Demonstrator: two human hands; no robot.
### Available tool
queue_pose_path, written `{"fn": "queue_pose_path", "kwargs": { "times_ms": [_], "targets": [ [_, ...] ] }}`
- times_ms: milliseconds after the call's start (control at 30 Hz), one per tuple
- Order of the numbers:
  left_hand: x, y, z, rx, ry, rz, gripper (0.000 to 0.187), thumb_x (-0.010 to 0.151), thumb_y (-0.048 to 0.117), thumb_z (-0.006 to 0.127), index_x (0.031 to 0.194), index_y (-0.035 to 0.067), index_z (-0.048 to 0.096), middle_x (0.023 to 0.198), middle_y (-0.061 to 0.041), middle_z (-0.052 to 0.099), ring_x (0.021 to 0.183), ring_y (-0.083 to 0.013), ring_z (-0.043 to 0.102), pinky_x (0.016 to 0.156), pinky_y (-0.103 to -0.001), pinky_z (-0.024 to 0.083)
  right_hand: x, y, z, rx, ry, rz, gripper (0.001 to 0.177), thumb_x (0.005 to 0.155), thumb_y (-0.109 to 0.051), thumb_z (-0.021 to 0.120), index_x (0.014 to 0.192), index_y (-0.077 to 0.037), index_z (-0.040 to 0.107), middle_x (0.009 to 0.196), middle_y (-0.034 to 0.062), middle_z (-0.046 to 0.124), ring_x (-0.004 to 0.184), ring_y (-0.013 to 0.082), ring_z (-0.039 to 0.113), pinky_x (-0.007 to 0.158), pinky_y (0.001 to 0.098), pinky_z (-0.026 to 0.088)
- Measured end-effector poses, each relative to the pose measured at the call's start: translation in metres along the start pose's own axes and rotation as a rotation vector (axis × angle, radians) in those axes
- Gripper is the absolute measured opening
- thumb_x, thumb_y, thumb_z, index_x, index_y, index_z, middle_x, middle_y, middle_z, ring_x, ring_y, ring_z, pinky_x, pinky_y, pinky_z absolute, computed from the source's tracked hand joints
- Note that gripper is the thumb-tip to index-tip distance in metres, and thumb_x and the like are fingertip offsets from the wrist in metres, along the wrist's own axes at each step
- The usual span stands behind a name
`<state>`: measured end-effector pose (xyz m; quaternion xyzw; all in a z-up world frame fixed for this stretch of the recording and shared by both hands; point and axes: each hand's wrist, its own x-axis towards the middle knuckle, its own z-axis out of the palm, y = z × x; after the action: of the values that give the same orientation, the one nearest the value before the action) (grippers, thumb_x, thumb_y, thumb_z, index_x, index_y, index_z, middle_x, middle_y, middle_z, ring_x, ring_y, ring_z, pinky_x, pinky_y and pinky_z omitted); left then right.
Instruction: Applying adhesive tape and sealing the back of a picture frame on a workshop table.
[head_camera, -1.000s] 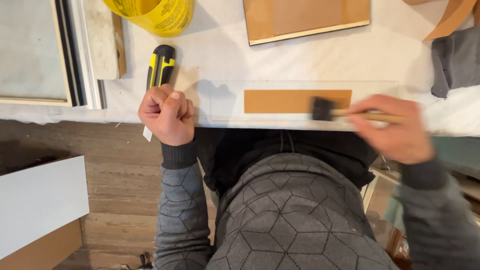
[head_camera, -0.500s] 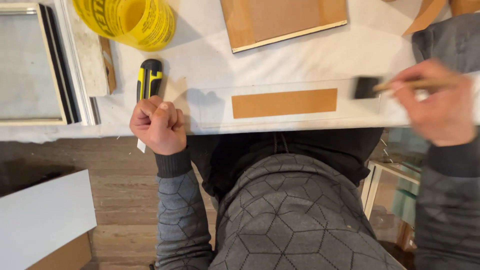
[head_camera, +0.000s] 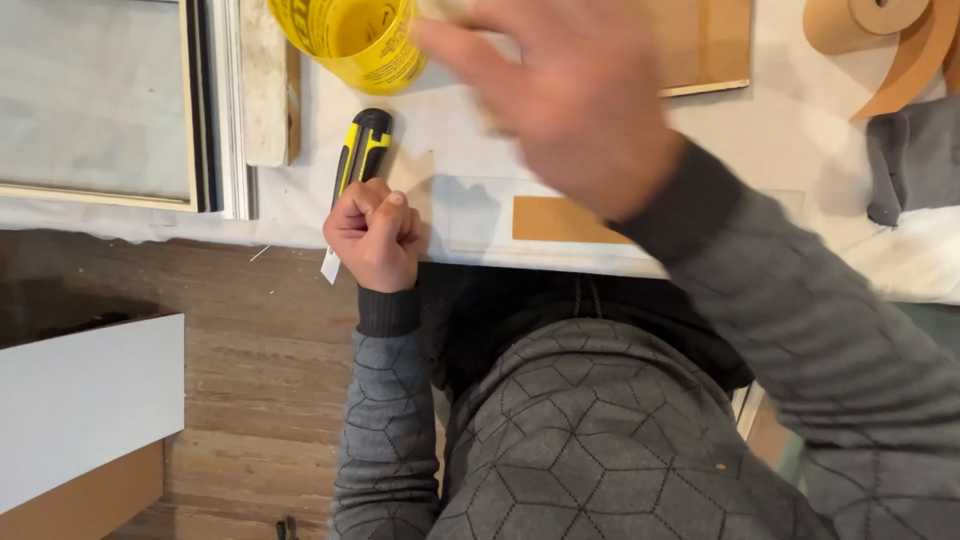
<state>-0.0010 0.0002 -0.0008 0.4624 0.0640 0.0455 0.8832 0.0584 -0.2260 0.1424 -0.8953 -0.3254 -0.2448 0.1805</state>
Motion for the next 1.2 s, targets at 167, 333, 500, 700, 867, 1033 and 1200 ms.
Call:
{"fn": "queue_pose_path", "kwargs": {
  "times_ms": [167,333,500,700,867,1033,1200],
  "targets": [
    [-0.001,-0.003,-0.007,0.041,-0.010,0.012,0.039,0.094,-0.011,0.056,0.071,0.008,0.031,0.068,0.000,0.038,0.053,-0.0077,0.026,0.047,-0.028,0.026,0.045,-0.007,0.087,-0.075,0.020,-0.048,0.032,0.102,-0.012,0.064,0.134,-0.010,0.063,0.099,0.0007,0.061,0.088,0.0172,0.063,0.069,0.0326,0.049],
    [-0.001,-0.003,-0.007,0.041,-0.013,-0.008,0.041,0.093,-0.011,0.058,0.070,0.009,0.030,0.066,0.000,0.036,0.052,-0.0071,0.025,0.046,-0.028,0.025,0.048,-0.014,0.075,-0.130,-0.007,-0.056,0.031,0.099,-0.010,0.065,0.131,-0.010,0.063,0.095,0.0008,0.059,0.086,0.0168,0.063,0.068,0.0329,0.049],
    [-0.001,0.001,-0.005,0.051,-0.005,-0.029,0.041,0.093,-0.011,0.058,0.070,0.009,0.029,0.067,0.000,0.036,0.053,-0.0066,0.025,0.046,-0.027,0.024,-0.026,-0.002,-0.003,0.217,-0.022,0.192,0.047,0.098,0.006,0.059,0.141,-0.010,0.055,0.119,0.0081,0.066,0.108,0.0225,0.068,0.094,0.0340,0.056],
    [0.000,0.000,-0.001,0.126,-0.042,0.005,0.041,0.095,-0.011,0.057,0.071,0.008,0.030,0.068,0.000,0.037,0.053,-0.0100,0.029,0.047,-0.029,0.027,-0.178,0.035,-0.083,0.967,-0.052,1.269,0.037,0.106,-0.006,0.052,0.141,0.004,0.048,0.137,0.0212,0.064,0.114,0.0204,0.065,0.096,0.0325,0.052],
    [0.002,0.003,0.002,0.085,-0.030,-0.032,0.038,0.093,-0.014,0.052,0.072,0.009,0.030,0.068,0.001,0.034,0.053,-0.0065,0.023,0.045,-0.029,0.023,-0.248,0.018,-0.117,1.185,0.128,1.715,0.039,0.103,-0.013,0.051,0.138,0.003,0.048,0.135,0.0300,0.063,0.108,0.0266,0.066,0.093,0.0371,0.053],
    [0.004,0.003,0.006,0.138,-0.040,-0.042,0.037,0.093,-0.014,0.050,0.072,0.009,0.029,0.067,0.000,0.034,0.052,-0.0061,0.022,0.046,-0.028,0.023,-0.244,0.005,-0.104,1.387,0.179,1.701,0.039,0.103,-0.016,0.052,0.137,0.002,0.049,0.137,0.0307,0.062,0.102,0.0270,0.068,0.088,0.0368,0.056],
    [0.005,0.003,0.009,0.176,-0.029,-0.028,0.037,0.093,-0.014,0.049,0.072,0.009,0.029,0.067,0.000,0.035,0.052,-0.0070,0.022,0.046,-0.028,0.024,-0.240,0.003,-0.091,1.426,0.147,1.667,0.037,0.103,-0.018,0.053,0.135,0.000,0.051,0.139,0.0273,0.063,0.087,0.0225,0.069,0.075,0.0327,0.056]
  ]
}}
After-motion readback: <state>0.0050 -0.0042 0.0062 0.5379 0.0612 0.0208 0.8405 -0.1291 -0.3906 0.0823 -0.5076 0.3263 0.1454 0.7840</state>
